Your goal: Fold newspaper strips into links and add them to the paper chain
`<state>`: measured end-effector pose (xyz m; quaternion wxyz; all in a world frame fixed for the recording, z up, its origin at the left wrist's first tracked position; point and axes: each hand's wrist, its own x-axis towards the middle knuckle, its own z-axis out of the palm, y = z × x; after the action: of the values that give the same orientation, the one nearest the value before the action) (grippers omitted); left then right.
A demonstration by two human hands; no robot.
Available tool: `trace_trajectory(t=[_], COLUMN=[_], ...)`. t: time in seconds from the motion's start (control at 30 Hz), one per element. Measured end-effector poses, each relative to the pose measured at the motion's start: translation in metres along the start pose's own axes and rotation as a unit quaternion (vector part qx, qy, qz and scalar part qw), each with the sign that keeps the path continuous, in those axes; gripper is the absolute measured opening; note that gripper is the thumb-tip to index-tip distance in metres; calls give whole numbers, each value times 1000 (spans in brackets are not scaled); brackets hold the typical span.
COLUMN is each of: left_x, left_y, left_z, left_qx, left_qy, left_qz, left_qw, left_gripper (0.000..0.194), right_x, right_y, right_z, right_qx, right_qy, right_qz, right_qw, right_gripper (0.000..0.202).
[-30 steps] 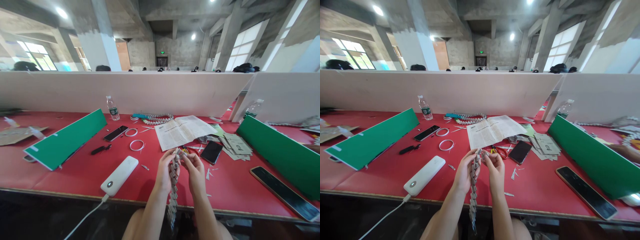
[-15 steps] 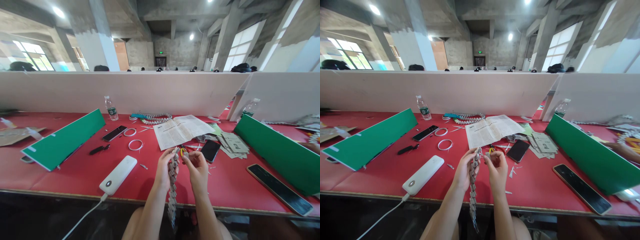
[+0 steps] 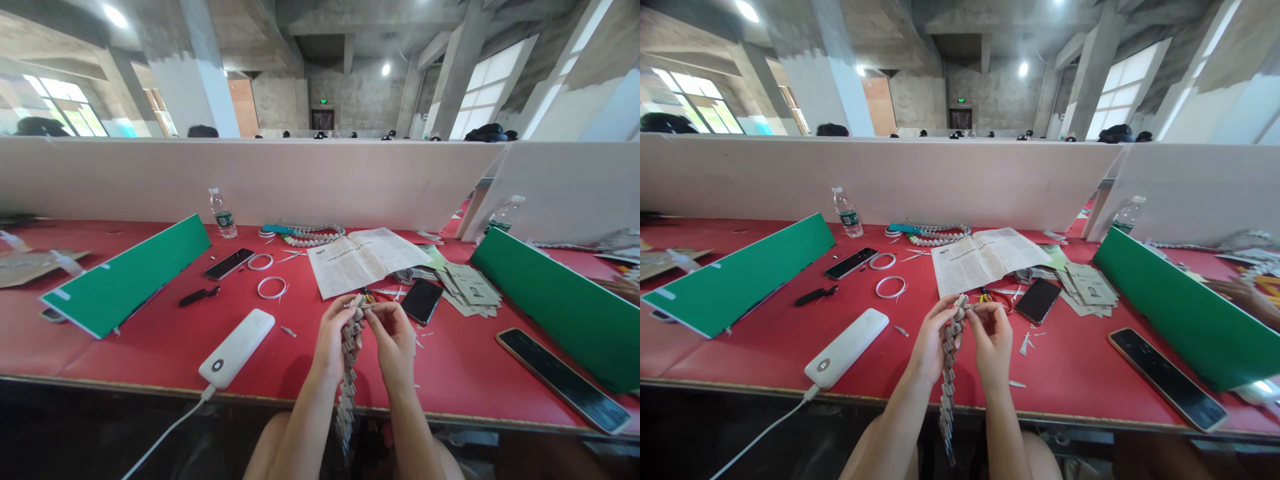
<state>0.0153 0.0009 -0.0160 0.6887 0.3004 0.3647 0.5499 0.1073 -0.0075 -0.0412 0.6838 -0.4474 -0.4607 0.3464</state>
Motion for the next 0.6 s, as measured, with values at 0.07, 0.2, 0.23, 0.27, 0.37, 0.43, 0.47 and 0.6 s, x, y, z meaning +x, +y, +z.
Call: trace_trajectory(t=[0.07,0.2,0.23,0.27,0.37,0.43,0.47,0.6], left_x=[0,-1,-1,-1,-1,-1,-1,0], left_y=[1,1,1,1,0,0,0,0], left_z=[-1,-1,-1,-2,-2,-2,-2,-3], left_qx=[2,5,5,6,7,9,9,8], left_qy=[-3,-5,-7,-10,-14,-11,-10,-9], left_qz=[-3,-4,-3,-3,1,4,4,-2], left_qw=[1000,1000,1000,1000,1000,1000,1000,1000], left_gripper=[27,22,21,21,21,20,20,21], right_x=[0,0,0,0,-1,-2,-2,-2], right_y=[0,0,0,0,0,0,0,1], right_z=[1,2,2,3,3,3,3,3], right_qx=[-5,-4,-2,-1,-1,-1,0,-2], right_qy=[6,25,26,27,27,26,26,25], right_qz=[0,-11,-12,-12,-17,-19,-19,-16], right_qw=[1000,1000,1000,1000,1000,999,999,1000], right_gripper=[14,15,15,14,14,13,13,13])
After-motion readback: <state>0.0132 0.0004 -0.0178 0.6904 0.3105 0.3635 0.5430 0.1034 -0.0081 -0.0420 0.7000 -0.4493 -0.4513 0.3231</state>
